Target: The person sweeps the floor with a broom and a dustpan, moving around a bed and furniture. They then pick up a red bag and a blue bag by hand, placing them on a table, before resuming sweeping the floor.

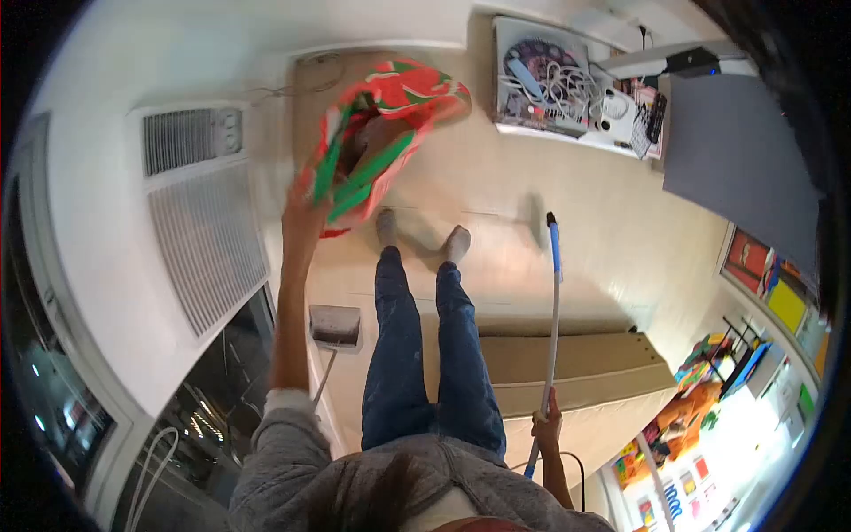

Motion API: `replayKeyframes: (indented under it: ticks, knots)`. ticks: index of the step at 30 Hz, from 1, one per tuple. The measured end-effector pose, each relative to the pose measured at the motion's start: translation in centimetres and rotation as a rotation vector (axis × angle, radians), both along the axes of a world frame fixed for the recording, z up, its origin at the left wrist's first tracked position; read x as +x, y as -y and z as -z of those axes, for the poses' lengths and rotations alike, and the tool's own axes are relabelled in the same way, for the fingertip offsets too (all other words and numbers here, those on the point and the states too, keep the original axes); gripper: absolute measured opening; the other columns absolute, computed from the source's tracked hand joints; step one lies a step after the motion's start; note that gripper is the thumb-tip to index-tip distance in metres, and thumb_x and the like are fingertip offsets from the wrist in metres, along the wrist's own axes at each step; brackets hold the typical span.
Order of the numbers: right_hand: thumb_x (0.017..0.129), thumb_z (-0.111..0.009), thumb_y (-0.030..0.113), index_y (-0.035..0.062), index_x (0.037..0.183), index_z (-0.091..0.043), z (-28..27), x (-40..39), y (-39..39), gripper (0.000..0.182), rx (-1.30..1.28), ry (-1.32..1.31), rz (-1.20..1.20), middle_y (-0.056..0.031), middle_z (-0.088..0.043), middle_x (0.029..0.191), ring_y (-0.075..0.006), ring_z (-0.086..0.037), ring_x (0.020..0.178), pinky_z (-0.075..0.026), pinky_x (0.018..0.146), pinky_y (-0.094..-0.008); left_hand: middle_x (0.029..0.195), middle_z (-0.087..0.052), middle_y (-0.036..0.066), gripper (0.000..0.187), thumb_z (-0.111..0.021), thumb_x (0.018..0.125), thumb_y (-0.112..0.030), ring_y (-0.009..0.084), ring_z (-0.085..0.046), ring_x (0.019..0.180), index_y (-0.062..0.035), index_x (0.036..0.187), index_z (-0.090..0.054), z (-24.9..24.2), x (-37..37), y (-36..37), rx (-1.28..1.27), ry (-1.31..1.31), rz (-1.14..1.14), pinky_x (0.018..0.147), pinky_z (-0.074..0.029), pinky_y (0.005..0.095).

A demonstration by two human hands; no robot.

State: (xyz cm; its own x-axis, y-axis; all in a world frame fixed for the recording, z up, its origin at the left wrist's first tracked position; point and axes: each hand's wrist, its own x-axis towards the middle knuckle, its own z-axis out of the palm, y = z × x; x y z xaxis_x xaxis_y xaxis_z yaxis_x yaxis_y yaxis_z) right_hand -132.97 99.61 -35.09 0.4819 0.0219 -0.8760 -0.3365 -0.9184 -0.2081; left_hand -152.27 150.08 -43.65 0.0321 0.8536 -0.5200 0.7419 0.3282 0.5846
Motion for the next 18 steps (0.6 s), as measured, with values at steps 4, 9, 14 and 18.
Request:
replayKeyframes:
  ticks: [4, 9, 14, 18]
  knots:
    - [0.062, -0.04, -0.003, 0.0146, 0.122, -0.025, -3.1, 2.0, -2.3, 0.065, 0.15, -0.046, -0.186, 0.0024, -0.036, 0.049, -0.0051, -0.032, 0.036, -0.029, 0.029, -0.0202, 0.063, -0.052, 0.007, 0.02, -0.046, 0.076, -0.023, 0.0149, -0.05, 0.054, -0.0034, 0.077, -0.051, -9.8, -6.4, 8.3, -0.576, 0.065, 0.235, 0.049, -0.038, 0.0283]
    - [0.062, -0.039, -0.004, 0.0116, 0.124, -0.019, -1.7, 3.3, -9.8, 0.067, 0.406, -0.141, -0.386, 0.0037, -0.038, 0.053, -0.0034, -0.031, 0.038, -0.028, 0.032, -0.0177, 0.07, -0.055, 0.004, 0.027, -0.046, 0.079, -0.027, 0.0109, -0.05, 0.062, -0.0029, 0.084, -0.056, -15.3, -8.9, 21.1, -0.782, 0.43, 0.099, 0.057, -0.04, 0.0237]
    - [0.064, -0.039, 0.0, 0.0163, 0.124, -0.019, 1.1, 0.7, -22.1, 0.066, 0.431, -0.257, -0.649, 0.0044, -0.036, 0.054, -0.0038, -0.033, 0.041, -0.031, 0.035, -0.0183, 0.066, -0.054, 0.007, 0.031, -0.044, 0.078, -0.033, 0.0155, -0.051, 0.06, -0.0039, 0.076, -0.054, -16.0, -9.9, 26.7, -0.809, 0.38, 0.3, 0.057, -0.039, 0.0267]
    - [0.068, -0.039, 0.004, 0.0131, 0.123, -0.022, 2.8, -5.4, -30.2, 0.058, 0.45, -0.642, -0.594, 0.0025, -0.034, 0.051, -0.0057, -0.032, 0.037, -0.031, 0.034, -0.0194, 0.073, -0.054, 0.005, 0.029, -0.043, 0.079, -0.033, 0.0135, -0.05, 0.06, -0.0075, 0.085, -0.054, -14.7, -13.9, 31.7, -0.992, 0.587, 0.057, 0.055, -0.038, 0.026]
